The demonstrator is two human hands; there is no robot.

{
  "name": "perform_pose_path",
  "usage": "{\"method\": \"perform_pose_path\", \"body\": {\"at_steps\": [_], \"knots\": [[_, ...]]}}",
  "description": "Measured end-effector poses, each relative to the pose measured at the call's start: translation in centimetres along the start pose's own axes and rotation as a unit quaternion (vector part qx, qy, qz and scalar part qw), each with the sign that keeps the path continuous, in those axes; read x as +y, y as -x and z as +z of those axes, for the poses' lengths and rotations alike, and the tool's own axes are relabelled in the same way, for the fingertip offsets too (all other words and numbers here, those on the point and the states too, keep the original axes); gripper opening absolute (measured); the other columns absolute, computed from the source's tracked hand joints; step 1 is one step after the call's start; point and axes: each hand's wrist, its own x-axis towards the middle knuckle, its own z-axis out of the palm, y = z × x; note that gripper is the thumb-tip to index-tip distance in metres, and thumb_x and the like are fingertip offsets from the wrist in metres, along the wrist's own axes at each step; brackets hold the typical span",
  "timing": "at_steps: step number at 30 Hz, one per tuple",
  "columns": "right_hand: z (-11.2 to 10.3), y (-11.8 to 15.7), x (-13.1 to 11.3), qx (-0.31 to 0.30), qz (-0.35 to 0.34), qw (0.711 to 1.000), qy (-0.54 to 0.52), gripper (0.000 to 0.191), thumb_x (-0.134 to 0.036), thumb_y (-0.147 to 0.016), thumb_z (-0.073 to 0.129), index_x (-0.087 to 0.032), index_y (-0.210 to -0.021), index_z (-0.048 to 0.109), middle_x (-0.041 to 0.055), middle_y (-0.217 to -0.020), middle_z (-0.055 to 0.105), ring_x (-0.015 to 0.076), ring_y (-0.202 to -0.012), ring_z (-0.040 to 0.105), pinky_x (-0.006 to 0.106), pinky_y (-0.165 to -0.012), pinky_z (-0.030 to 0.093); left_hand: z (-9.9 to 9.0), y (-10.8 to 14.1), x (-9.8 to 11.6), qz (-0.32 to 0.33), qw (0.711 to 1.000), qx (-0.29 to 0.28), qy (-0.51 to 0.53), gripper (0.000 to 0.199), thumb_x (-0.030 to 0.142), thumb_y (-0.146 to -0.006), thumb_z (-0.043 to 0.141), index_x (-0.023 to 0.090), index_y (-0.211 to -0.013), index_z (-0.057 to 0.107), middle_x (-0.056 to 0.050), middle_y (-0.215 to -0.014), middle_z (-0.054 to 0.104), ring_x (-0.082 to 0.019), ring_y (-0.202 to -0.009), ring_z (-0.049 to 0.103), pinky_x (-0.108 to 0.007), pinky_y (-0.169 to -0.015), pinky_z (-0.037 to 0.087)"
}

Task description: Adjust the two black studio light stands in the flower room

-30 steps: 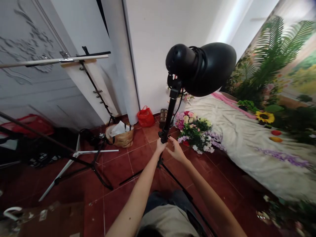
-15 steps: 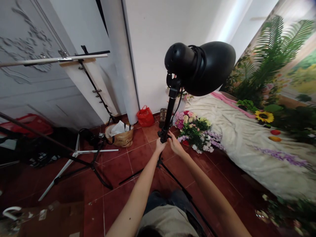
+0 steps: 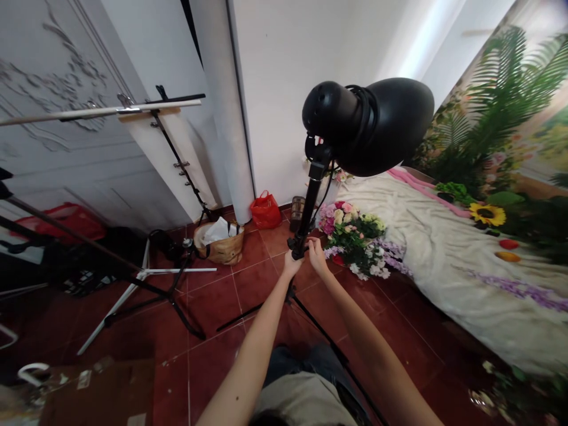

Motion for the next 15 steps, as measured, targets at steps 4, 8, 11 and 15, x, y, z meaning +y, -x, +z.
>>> {"method": "perform_pose_path", "body": {"at_steps": [4, 8, 11, 15], "knots": [[0.3, -0.2, 0.1, 0.015, 0.011, 0.999, -0.050, 0.031, -0.048, -0.085, 0.039, -0.022, -0.101, 0.045, 0.0032, -0.088, 0.061, 0.0176, -0.084, 0.060, 0.035, -0.080, 0.047, -0.1, -0.2, -0.8, 0.000, 1.000, -0.003, -0.010, 0.024, 0.007, -0.048, 0.065, 0.014, -0.071, 0.063, -0.002, -0.072, 0.065, -0.016, -0.069, 0.058, -0.027, -0.067, 0.047], [0.4, -0.9, -0.4, -0.001, 0.043, 0.997, -0.064, 0.032, -0.050, -0.080, 0.046, -0.021, -0.094, 0.049, 0.0028, -0.075, 0.061, 0.0179, -0.072, 0.061, 0.030, -0.067, 0.049, -0.2, -0.5, -1.4, 0.006, 1.000, -0.004, -0.016, 0.027, 0.005, -0.048, 0.062, 0.013, -0.074, 0.063, 0.000, -0.069, 0.063, -0.014, -0.063, 0.055, -0.025, -0.063, 0.044], [0.3, -2.2, -0.6, -0.049, 0.087, 0.994, -0.038, 0.027, -0.044, -0.078, 0.050, -0.019, -0.087, 0.054, 0.0029, -0.070, 0.062, 0.0167, -0.066, 0.060, 0.027, -0.059, 0.048, -0.2, -0.6, -1.5, 0.010, 1.000, -0.011, -0.018, 0.029, 0.005, -0.048, 0.062, 0.013, -0.076, 0.064, 0.000, -0.069, 0.063, -0.013, -0.062, 0.054, -0.025, -0.063, 0.044], [-0.1, -4.0, -0.5, -0.122, 0.124, 0.985, -0.003, 0.018, -0.035, -0.072, 0.056, -0.017, -0.075, 0.060, 0.0008, -0.063, 0.063, 0.0125, -0.051, 0.055, 0.022, -0.047, 0.043, -0.2, -0.6, -1.6, 0.022, 0.999, -0.027, 0.000, 0.032, 0.011, -0.052, 0.066, 0.012, -0.084, 0.064, -0.002, -0.073, 0.064, -0.013, -0.063, 0.054, -0.026, -0.063, 0.043]]}}
